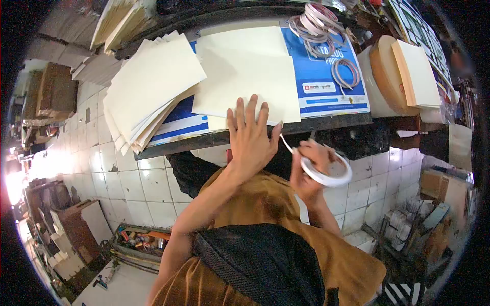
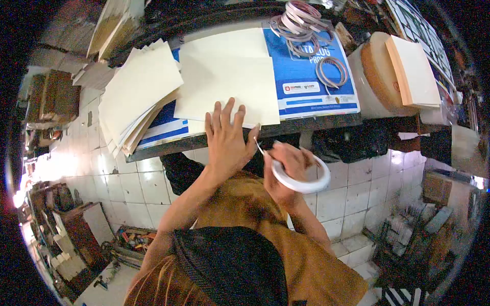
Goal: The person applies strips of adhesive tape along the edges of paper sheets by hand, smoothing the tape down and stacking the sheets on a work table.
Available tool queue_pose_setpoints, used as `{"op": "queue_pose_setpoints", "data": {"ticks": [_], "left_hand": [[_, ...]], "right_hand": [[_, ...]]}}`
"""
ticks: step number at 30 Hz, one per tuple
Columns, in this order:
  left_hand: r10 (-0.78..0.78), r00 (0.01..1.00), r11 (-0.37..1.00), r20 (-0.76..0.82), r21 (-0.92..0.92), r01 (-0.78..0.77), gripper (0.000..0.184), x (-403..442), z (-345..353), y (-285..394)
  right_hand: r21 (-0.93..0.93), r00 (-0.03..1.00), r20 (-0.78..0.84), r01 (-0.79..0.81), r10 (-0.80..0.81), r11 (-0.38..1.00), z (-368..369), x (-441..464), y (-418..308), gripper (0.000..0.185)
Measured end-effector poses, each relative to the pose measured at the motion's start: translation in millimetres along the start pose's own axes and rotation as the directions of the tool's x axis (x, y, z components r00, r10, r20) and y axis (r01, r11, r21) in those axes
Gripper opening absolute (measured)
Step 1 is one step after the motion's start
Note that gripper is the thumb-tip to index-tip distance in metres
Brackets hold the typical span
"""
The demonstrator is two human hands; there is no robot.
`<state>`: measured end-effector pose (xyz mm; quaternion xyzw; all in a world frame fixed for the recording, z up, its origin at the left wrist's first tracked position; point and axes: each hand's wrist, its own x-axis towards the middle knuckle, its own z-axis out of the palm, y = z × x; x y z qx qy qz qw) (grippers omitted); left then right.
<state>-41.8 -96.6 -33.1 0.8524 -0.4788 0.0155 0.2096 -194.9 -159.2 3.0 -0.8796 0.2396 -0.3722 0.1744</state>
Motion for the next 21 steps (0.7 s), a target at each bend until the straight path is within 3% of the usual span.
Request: {"op": "queue_pose_setpoints", "data": {"ticks": [1, 3, 4, 5, 7, 8, 11, 12, 13, 15, 17, 19, 21], "left_hand": [[0.000, 1.000, 1.000, 0.017, 0.003, 0.000, 0.063, -2, -2, 1], [0.009, 0.999, 1.000, 0.049, 0.007, -0.009, 0.068, -6, -11, 7], [0.042, 0.997, 0.998, 0.066, 0.033, -0.044, 0.063, -9, -17, 10], [0.125, 0.988, 0.992, 0.092, -0.029, -0.123, 0.056, -9, -18, 7], [0.292, 0.947, 0.950, 0.132, -0.156, -0.271, 0.041, -8, -21, -2], [0.313, 0.950, 0.916, -0.012, -0.262, -0.305, 0.022, 0, -22, -3], [0.152, 0.957, 0.834, -0.247, -0.489, -0.258, 0.010, 30, -29, -15], [0.027, 0.939, 0.774, -0.343, -0.588, -0.236, 0.012, 43, -61, -11], [0.030, 0.865, 0.809, -0.501, -0.496, -0.316, 0.018, 54, -84, -15], [0.004, 0.794, 0.861, -0.608, -0.402, -0.313, 0.021, 70, -119, -17], [0.208, 0.788, 0.832, -0.579, -0.318, -0.454, 0.016, 72, -129, -13], [0.384, 0.853, 0.820, -0.353, -0.294, -0.491, 0.012, 60, -99, -5], [0.406, 0.883, 0.832, -0.238, -0.304, -0.464, 0.015, 46, -44, 5]], "right_hand": [[-0.020, 1.000, 0.004, -0.019, 0.019, 1.000, -8, -1, -2, 0.042], [0.308, 0.927, -0.256, -0.190, 0.274, 0.932, -5, -7, -1, 0.008], [0.253, 0.947, -0.255, -0.131, 0.196, 0.959, -12, -6, 6, 0.023], [0.339, 0.922, -0.328, -0.089, 0.206, 0.937, -9, -8, 10, 0.042], [0.305, 0.926, -0.318, -0.104, 0.204, 0.947, -11, -12, 21, 0.055], [0.302, 0.918, -0.318, -0.140, 0.239, 0.943, -11, -12, 23, 0.050], [0.316, 0.905, -0.285, -0.223, 0.317, 0.922, -12, -13, 21, 0.050], [0.320, 0.901, -0.296, -0.220, 0.318, 0.922, -12, -15, 24, 0.050], [0.316, 0.903, -0.308, -0.200, 0.300, 0.927, -11, -16, 25, 0.049], [0.307, 0.906, -0.329, -0.163, 0.265, 0.938, -10, -18, 27, 0.048], [0.331, 0.899, -0.310, -0.204, 0.310, 0.921, -8, -20, 26, 0.046], [0.360, 0.890, -0.309, -0.217, 0.336, 0.907, -6, -20, 28, 0.044], [0.383, 0.875, -0.334, -0.213, 0.350, 0.899, -5, -20, 31, 0.043]]}}
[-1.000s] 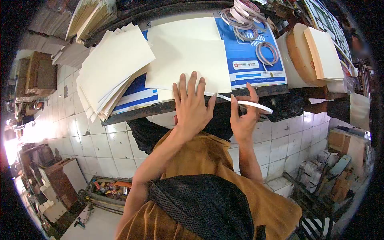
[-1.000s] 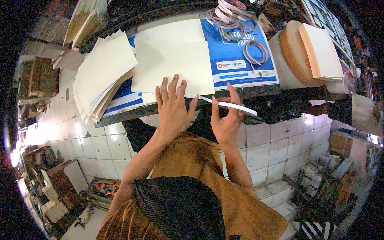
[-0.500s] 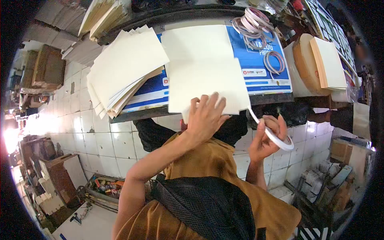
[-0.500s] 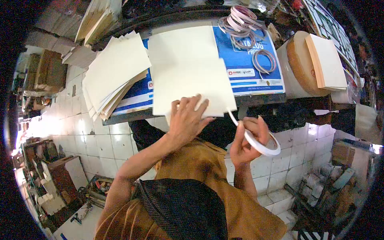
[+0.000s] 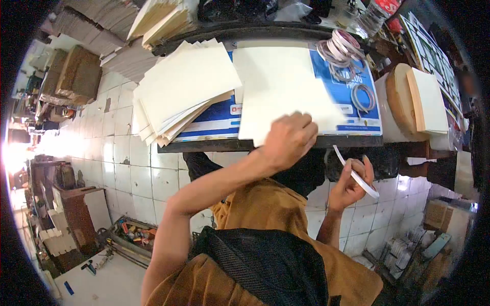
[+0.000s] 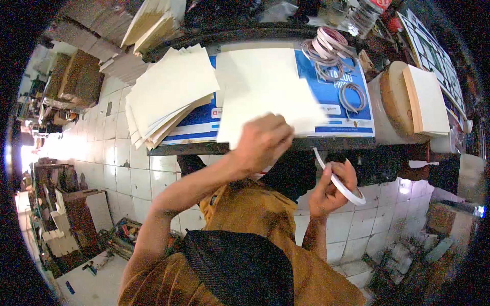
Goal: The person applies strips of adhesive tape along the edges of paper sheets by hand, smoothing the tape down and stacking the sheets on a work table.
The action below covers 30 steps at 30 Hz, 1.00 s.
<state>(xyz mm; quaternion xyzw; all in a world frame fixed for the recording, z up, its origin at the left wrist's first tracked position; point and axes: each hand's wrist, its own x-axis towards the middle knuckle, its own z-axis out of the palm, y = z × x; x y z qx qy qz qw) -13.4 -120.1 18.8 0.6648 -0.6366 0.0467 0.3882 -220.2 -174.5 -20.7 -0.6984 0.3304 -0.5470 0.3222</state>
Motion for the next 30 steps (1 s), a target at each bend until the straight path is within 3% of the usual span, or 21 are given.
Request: {"op": "queue_pose_setpoints", "data": {"ticks": [2, 4, 5, 6, 7, 9, 11, 12, 14, 15, 16, 18, 21, 22, 23, 24, 25, 30], "left_hand": [[-0.298, 0.954, 0.920, 0.019, -0.261, 0.292, 0.016, -12, 32, -11], [-0.570, 0.821, 0.701, 0.027, -0.505, 0.503, 0.014, -2, 19, -10], [-0.590, 0.793, 0.705, -0.155, -0.577, 0.412, 0.008, 7, -5, -12], [-0.489, 0.780, 0.817, -0.389, -0.519, 0.253, 0.011, 14, -38, -16], [-0.378, 0.702, 0.910, -0.604, -0.381, 0.163, 0.026, 8, -71, -21], [-0.130, 0.647, 0.991, -0.751, -0.111, 0.070, 0.030, 2, -147, -21], [0.090, 0.697, 0.995, -0.712, 0.097, -0.028, 0.035, -3, -199, -11], [0.125, 0.720, 0.989, -0.682, 0.145, -0.034, 0.037, -8, -196, -12], [0.138, 0.748, 0.967, -0.650, 0.251, 0.040, 0.023, -24, -163, -22], [-0.008, 0.845, 0.941, -0.535, 0.283, 0.188, 0.025, -31, -151, -32], [-0.168, 0.895, 0.886, -0.413, 0.334, 0.321, 0.027, -38, -139, -46], [-0.462, 0.871, 0.718, -0.164, 0.508, 0.476, 0.030, -60, -115, -76], [-0.296, 0.903, 0.847, -0.313, 0.352, 0.399, 0.033, -55, -98, -39], [-0.289, 0.921, 0.908, -0.261, 0.229, 0.350, 0.038, -59, -88, -24], [-0.267, 0.958, 0.952, -0.107, 0.124, 0.279, 0.044, -67, -74, -15], [-0.255, 0.967, 0.962, -0.002, 0.102, 0.254, 0.052, -72, -59, -8], [-0.298, 0.947, 0.936, 0.116, 0.229, 0.267, 0.057, -77, -44, -4], [-0.240, 0.945, 0.954, 0.222, 0.234, 0.188, 0.054, -100, -34, -52]], "right_hand": [[0.030, 1.000, -0.027, 0.004, -0.003, 1.000, -4, 4, -7, 0.045], [-0.006, 0.998, -0.059, -0.003, 0.003, 1.000, -16, 6, -4, 0.045], [-0.046, 0.999, -0.047, 0.017, -0.019, 0.999, -23, 6, -3, 0.047], [-0.024, 0.998, -0.056, 0.007, -0.008, 1.000, -25, 6, -5, 0.047], [0.001, 0.997, -0.069, -0.022, 0.022, 1.000, -26, 5, -5, 0.045], [0.033, 0.996, -0.070, -0.056, 0.058, 0.998, -22, 3, 1, 0.042], [0.029, 0.996, -0.043, -0.071, 0.072, 0.997, -16, 2, 8, 0.040], [-0.050, 0.999, 0.032, 0.015, -0.013, 0.999, -11, 6, 8, 0.040], [-0.187, 0.965, 0.202, 0.203, -0.164, 0.961, 2, 13, 2, 0.039], [-0.244, 0.955, 0.243, 0.229, -0.169, 0.942, 13, 15, -6, 0.042], [0.012, 0.978, 0.207, -0.023, 0.020, 1.000, 31, 6, -7, 0.043], [0.074, 0.915, 0.365, -0.213, 0.172, 0.974, 52, 5, -19, 0.044], [0.234, 0.913, 0.408, -0.110, 0.005, 0.966, 68, 8, -26, 0.047], [0.234, 0.921, 0.389, -0.116, 0.016, 0.965, 67, 8, -26, 0.047], [0.242, 0.928, 0.372, -0.117, 0.020, 0.963, 67, 9, -26, 0.047], [0.256, 0.934, 0.356, -0.117, 0.019, 0.960, 69, 11, -26, 0.047], [0.247, 0.923, 0.374, -0.190, 0.088, 0.950, 67, 13, -32, 0.047], [0.236, 0.915, 0.365, -0.270, 0.172, 0.934, 50, 14, -34, 0.046]]}}
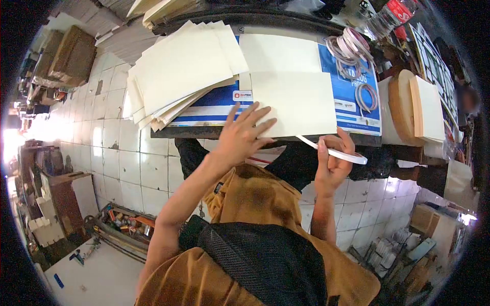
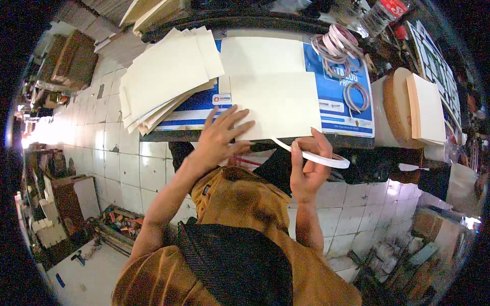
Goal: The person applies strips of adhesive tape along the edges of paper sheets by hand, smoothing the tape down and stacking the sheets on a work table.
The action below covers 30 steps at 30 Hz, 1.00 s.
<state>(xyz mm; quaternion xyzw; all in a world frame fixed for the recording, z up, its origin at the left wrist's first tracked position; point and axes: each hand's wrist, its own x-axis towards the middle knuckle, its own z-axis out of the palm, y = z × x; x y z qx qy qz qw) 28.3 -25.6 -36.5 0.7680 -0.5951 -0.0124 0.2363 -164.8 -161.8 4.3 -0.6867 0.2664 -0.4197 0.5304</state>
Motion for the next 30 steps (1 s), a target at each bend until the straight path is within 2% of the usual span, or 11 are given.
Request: {"op": "queue_pose_setpoints", "data": {"ticks": [2, 3, 6, 9, 12, 13, 16, 19, 22, 25, 30], "left_hand": [[-0.012, 1.000, 0.999, -0.012, 0.035, 0.012, 0.050, 2, -5, -9], [-0.054, 0.997, 0.996, -0.049, 0.072, 0.058, 0.053, 2, -11, -7], [-0.240, 0.942, 0.970, -0.235, -0.013, 0.243, 0.064, -8, -8, 1], [-0.199, 0.946, 0.979, -0.256, -0.091, 0.181, 0.077, -29, 8, 22], [-0.248, 0.962, 0.968, -0.117, -0.067, 0.242, 0.086, -40, 11, 36], [-0.263, 0.958, 0.963, -0.119, -0.100, 0.252, 0.086, -41, 12, 36], [-0.273, 0.956, 0.960, -0.109, -0.101, 0.262, 0.085, -43, 16, 33], [-0.228, 0.962, 0.972, -0.148, -0.098, 0.215, 0.082, -45, 22, 29], [-0.166, 0.956, 0.981, -0.241, -0.137, 0.136, 0.080, -49, 33, 21], [-0.169, 0.963, 0.981, -0.210, -0.133, 0.143, 0.075, -51, 35, 18], [-0.141, 0.964, 0.988, -0.223, -0.085, 0.125, 0.057, -50, 36, 16]], "right_hand": [[-0.044, 1.000, 0.010, -0.022, 0.023, 0.999, -5, -1, 8, 0.046], [-0.051, 1.000, 0.006, -0.027, 0.027, 0.998, -3, 1, 13, 0.046], [-0.132, 0.996, 0.082, -0.014, 0.025, 0.991, 9, 5, 15, 0.046], [-0.164, 0.988, 0.136, 0.098, -0.076, 0.982, 34, 10, 28, 0.046], [-0.101, 0.970, 0.236, 0.089, -0.063, 0.991, 50, 8, 30, 0.047], [-0.066, 0.960, 0.273, 0.077, -0.056, 0.995, 52, 8, 30, 0.047], [-0.232, 0.926, 0.370, 0.169, -0.074, 0.958, 52, 12, 25, 0.049], [-0.417, 0.920, 0.379, 0.269, -0.103, 0.868, 51, 9, 30, 0.050], [-0.456, 0.919, 0.373, 0.301, -0.127, 0.837, 51, 8, 32, 0.052], [-0.481, 0.920, 0.374, 0.301, -0.117, 0.823, 50, 8, 32, 0.054], [-0.470, 0.914, 0.377, 0.326, -0.148, 0.820, 48, 8, 35, 0.055]]}}
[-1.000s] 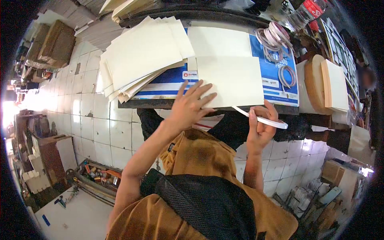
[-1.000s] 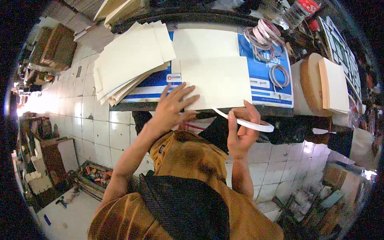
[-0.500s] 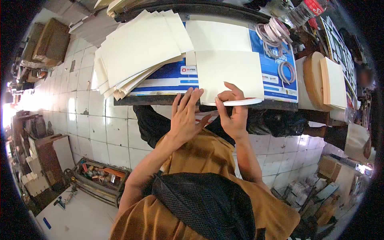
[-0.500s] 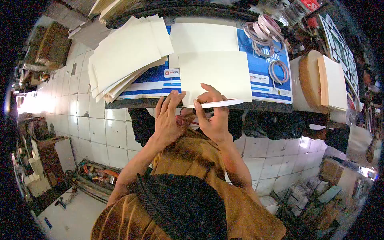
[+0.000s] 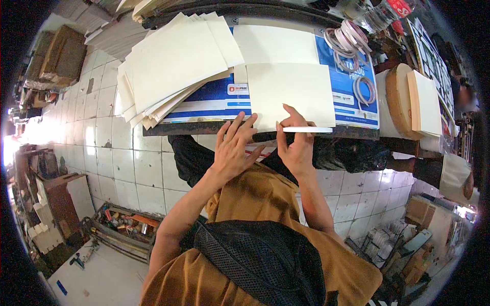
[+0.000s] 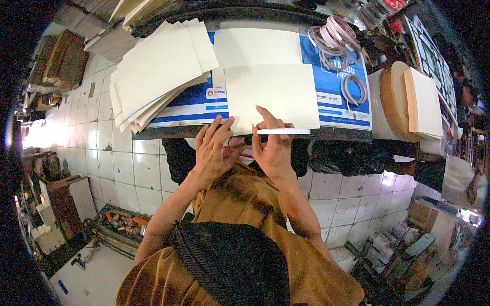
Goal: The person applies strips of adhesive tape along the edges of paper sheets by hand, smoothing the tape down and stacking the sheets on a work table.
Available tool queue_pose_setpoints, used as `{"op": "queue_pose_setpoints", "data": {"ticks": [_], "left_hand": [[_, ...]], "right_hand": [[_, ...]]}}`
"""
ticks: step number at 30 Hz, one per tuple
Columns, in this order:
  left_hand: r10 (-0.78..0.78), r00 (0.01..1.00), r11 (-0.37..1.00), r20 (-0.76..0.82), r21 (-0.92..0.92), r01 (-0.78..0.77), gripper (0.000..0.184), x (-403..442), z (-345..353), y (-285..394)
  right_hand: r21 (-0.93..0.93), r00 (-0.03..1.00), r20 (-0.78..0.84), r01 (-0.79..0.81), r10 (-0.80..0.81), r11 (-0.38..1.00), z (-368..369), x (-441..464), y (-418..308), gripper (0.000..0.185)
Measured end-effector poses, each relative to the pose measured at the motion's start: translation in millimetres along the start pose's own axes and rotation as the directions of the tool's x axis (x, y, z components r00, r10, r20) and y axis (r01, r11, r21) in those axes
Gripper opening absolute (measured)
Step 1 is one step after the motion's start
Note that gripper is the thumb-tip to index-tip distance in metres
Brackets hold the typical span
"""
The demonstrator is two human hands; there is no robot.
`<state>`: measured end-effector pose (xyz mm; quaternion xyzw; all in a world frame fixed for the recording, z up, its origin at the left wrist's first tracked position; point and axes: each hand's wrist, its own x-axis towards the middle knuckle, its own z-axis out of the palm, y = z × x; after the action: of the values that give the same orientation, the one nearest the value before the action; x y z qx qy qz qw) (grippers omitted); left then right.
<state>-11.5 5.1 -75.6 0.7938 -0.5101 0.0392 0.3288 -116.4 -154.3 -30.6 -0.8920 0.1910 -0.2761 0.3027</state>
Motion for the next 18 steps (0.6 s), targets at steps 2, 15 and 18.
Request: {"op": "queue_pose_setpoints", "data": {"ticks": [2, 15, 18], "left_hand": [[0.026, 1.000, 0.999, -0.011, 0.030, -0.026, 0.048, 1, 0, -1], [0.085, 0.990, 0.994, -0.117, 0.078, -0.076, 0.035, 2, 7, -5], [0.085, 0.990, 0.994, -0.110, 0.078, -0.076, 0.035, 2, 7, -5]], "right_hand": [[-0.011, 1.000, -0.002, 0.000, 0.000, 1.000, 0, 0, -1, 0.054], [0.063, 0.886, -0.342, -0.311, 0.313, 0.948, -89, -4, 73, 0.035], [-0.275, 0.948, -0.317, -0.081, -0.011, 0.958, -82, -9, 100, 0.034]]}}
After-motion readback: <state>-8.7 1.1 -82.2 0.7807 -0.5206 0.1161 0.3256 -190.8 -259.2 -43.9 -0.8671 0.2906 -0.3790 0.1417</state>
